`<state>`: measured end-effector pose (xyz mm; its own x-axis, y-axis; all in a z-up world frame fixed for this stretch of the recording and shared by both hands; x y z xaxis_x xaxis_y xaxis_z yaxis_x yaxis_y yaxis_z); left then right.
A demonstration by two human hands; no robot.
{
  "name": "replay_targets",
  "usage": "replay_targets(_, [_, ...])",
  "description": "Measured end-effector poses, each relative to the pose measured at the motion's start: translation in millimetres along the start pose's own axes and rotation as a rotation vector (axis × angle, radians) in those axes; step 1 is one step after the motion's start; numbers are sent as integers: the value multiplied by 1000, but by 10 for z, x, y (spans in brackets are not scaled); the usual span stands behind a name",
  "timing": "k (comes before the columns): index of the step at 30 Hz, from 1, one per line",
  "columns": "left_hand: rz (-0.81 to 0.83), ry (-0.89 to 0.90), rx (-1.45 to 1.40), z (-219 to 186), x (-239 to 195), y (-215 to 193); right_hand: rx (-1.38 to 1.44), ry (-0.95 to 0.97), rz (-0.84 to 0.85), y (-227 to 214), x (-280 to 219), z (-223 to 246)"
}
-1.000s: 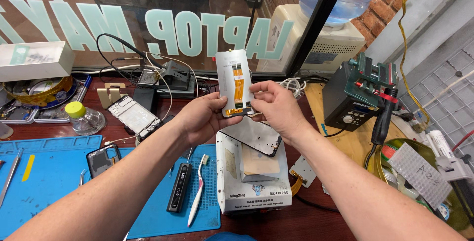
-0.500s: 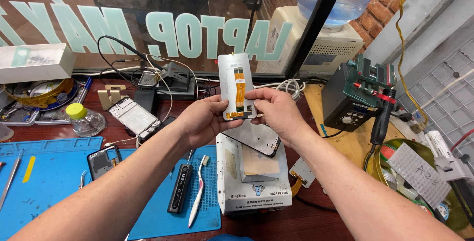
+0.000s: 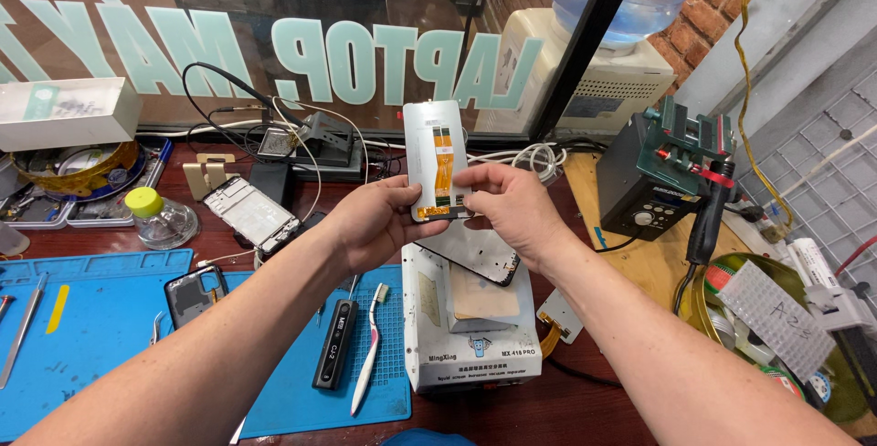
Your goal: The person disassembles a smartphone, removes the battery and internal components, then reassembles the device by reconnecting the display and other parts. They use a prying tool and a cleaning cloth during the process.
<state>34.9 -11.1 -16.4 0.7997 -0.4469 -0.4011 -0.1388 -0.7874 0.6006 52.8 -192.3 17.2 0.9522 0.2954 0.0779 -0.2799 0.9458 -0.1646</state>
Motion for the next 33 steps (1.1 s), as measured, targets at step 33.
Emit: replay_targets(33, [-197,42,318,-47,-366,-120,-589,-349,49,305,442,320])
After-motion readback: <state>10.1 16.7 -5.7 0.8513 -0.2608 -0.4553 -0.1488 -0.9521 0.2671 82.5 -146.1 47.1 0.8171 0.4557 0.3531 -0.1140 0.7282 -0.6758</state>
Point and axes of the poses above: each hand's wrist, its own x-axis towards the middle knuckle, its own y-axis out of the palm, z = x × y, the point moved 4 cm from there along x, towards the middle knuckle, and after that the axes turned 10 degrees about -y, right-handed, at the moved point
